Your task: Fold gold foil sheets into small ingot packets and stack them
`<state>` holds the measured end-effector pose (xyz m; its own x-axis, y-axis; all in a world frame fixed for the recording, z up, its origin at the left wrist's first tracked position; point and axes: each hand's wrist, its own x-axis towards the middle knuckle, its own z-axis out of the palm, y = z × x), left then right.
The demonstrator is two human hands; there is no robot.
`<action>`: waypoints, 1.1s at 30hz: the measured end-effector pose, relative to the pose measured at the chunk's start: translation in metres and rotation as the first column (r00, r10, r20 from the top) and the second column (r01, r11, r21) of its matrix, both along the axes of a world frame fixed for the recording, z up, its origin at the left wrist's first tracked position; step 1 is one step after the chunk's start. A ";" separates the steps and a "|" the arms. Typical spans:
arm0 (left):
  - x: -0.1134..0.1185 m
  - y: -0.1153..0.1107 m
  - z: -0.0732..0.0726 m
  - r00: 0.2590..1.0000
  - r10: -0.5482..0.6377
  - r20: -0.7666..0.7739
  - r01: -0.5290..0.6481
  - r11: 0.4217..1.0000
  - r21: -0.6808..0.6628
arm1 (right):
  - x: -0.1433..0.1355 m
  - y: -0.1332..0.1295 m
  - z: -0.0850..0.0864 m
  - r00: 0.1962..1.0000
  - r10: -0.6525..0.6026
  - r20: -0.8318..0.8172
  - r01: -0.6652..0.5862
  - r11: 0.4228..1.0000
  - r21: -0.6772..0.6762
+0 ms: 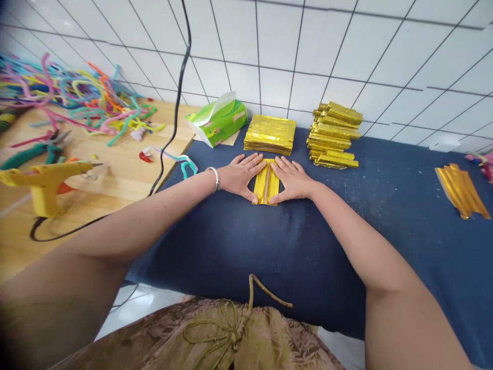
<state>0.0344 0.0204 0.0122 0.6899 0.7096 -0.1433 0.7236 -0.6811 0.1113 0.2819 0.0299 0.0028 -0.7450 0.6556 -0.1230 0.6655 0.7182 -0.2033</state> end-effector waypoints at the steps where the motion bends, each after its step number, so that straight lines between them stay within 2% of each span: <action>1: 0.000 -0.003 0.002 1.000 0.009 0.002 -0.009 1.000 0.011 | 0.000 -0.002 0.000 1.000 -0.007 -0.007 0.007 1.000 0.010; 4: 0.001 -0.015 0.009 0.999 0.019 0.027 -0.021 0.996 0.085 | 0.001 -0.011 0.003 0.999 -0.046 -0.026 0.047 0.998 0.044; 8: -0.001 -0.036 0.016 0.993 -0.056 0.102 0.036 0.981 0.192 | 0.003 -0.030 0.009 0.994 -0.095 -0.044 0.099 0.991 0.087; 12: -0.007 -0.049 0.009 0.980 -0.094 0.175 0.066 0.984 0.163 | 0.008 -0.048 0.014 0.996 -0.088 -0.021 0.090 0.992 0.086; 18: -0.016 -0.052 -0.003 0.968 -0.093 0.235 0.072 0.993 0.095 | 0.018 -0.058 0.012 0.997 -0.067 -0.043 0.071 0.994 0.085; 22: -0.019 -0.050 -0.001 0.966 -0.109 0.236 0.092 0.993 0.078 | 0.021 -0.057 0.011 0.996 -0.019 -0.084 0.028 0.994 0.105; 26: -0.020 -0.049 -0.001 0.965 -0.118 0.236 0.102 0.992 0.077 | 0.018 -0.061 0.011 0.983 0.027 -0.182 0.008 0.982 0.188; 33: -0.019 -0.050 -0.001 0.966 -0.094 0.239 0.070 0.992 0.108 | 0.010 -0.072 0.017 0.956 0.215 -0.202 -0.121 0.911 0.393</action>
